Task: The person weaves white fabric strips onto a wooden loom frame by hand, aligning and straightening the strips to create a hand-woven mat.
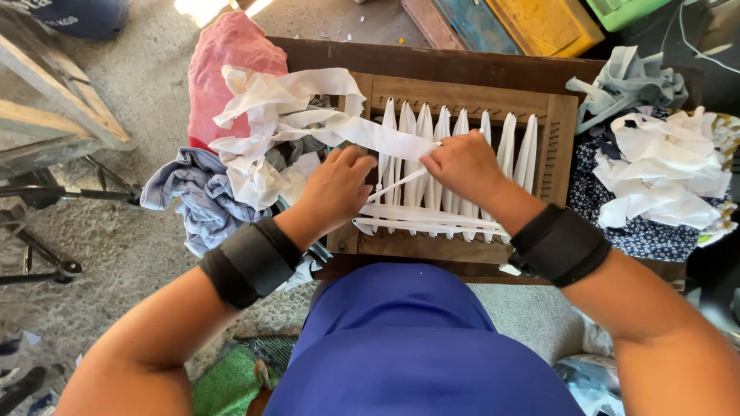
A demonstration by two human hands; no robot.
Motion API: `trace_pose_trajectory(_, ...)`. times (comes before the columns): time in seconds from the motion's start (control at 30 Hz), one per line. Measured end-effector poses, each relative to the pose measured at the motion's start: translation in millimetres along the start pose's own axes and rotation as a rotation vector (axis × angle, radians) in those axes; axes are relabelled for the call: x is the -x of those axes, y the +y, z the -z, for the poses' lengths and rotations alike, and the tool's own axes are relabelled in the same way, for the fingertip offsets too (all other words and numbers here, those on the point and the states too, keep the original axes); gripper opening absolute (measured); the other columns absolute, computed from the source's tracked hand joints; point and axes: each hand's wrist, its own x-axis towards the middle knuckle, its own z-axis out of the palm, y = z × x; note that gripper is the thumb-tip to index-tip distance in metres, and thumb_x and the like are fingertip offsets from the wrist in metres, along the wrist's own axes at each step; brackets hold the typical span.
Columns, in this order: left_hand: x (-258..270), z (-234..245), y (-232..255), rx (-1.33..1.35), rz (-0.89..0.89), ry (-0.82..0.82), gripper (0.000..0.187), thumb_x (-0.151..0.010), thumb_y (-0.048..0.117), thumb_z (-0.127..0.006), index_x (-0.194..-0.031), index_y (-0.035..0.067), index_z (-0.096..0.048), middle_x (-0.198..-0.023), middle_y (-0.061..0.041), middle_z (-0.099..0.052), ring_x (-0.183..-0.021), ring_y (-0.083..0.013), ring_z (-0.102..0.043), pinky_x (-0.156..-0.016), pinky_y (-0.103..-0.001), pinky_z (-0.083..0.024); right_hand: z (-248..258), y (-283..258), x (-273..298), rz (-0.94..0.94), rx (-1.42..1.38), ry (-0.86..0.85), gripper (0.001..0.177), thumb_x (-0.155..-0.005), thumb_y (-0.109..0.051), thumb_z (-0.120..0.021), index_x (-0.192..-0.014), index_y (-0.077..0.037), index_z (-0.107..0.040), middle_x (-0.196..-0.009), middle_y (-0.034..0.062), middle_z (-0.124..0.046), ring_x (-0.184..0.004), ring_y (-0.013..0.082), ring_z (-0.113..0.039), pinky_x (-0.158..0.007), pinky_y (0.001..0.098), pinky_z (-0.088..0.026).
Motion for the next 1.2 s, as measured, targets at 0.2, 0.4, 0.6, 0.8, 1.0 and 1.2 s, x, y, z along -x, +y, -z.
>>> trace_pose_trajectory(0.2,-63.2,-1.1,-1.7,-0.137,-0.146,0.127,0.066,-0.076,0.017,-0.073,-0.138,0.004,-0.057,-0.136,-0.019,-0.057,-0.123,-0.0370,-0.050,-0.093,-0.050,-0.046,-9.7,-11.6,3.9,-0.006,-1.247,0.260,0.011,-0.096,-0.004,-0.071,-0.106,-0.006,-0.074,-0.102,0.0035,-0.076,-0.097,0.0163,-0.071,-0.087,0.0329,-0.056)
trace_pose_trajectory(0.4,-122.3,-31.4,-62.1,-0.212,0.094,-0.248,0.020,-0.100,0.026,-0.061,-0.112,0.012,-0.071,-0.105,-0.013,-0.074,-0.100,-0.0364,-0.071,-0.088,-0.053,-0.055,-29.4,12.5,15.9,-0.007,-1.884,-0.068,0.053,-0.096,0.004,-0.067,-0.141,-0.008,-0.043,-0.109,0.0102,-0.073,-0.108,0.0203,-0.072,-0.103,0.0356,-0.054)
trace_pose_trajectory(0.6,-149.3,43.4,15.6,0.551,0.348,-0.426,0.023,-0.097,0.025,-0.051,-0.105,0.007,-0.061,-0.087,-0.014,-0.071,-0.078,-0.0290,-0.078,-0.075,-0.044,-0.064,-3.4,19.3,37.0,-0.180,-1.879,-0.172,0.046,-0.092,-0.018,-0.065,-0.136,-0.013,-0.052,-0.091,0.0064,-0.074,-0.085,0.0159,-0.069,-0.085,0.0319,-0.055)
trace_pose_trajectory(0.8,-168.6,23.6,33.7,0.135,-0.329,-0.554,0.027,-0.077,0.019,-0.081,-0.097,0.007,-0.067,-0.084,-0.013,-0.072,-0.079,-0.0313,-0.070,-0.069,-0.045,-0.053,-56.1,70.5,82.1,-0.140,-2.042,-0.018,0.028,-0.104,-0.023,-0.073,-0.106,0.002,-0.062,-0.090,0.0073,-0.068,-0.083,0.0151,-0.065,-0.084,0.0315,-0.054)
trace_pose_trajectory(1.0,-187.6,-15.1,60.3,-0.106,-0.407,-0.023,0.030,-0.078,0.001,-0.068,-0.107,0.006,-0.060,-0.095,-0.014,-0.072,-0.090,-0.0403,-0.069,-0.073,-0.050,-0.052,-39.1,56.0,129.5,-0.406,-1.513,0.068,0.028,-0.090,-0.016,-0.077,-0.113,-0.007,-0.065,-0.091,-0.0039,-0.064,-0.084,0.0052,-0.059,-0.075,0.0253,-0.047)
trace_pose_trajectory(1.2,-209.6,-67.5,101.0,0.227,-0.383,-0.367,0.026,-0.089,0.006,-0.064,-0.114,0.009,-0.060,-0.097,-0.016,-0.071,-0.092,-0.0381,-0.069,-0.075,-0.049,-0.051,-84.2,108.8,178.5,-0.627,-1.430,0.332,0.024,-0.099,-0.015,-0.071,-0.121,-0.004,-0.071,-0.096,-0.0014,-0.070,-0.091,0.0075,-0.062,-0.084,0.0231,-0.049)
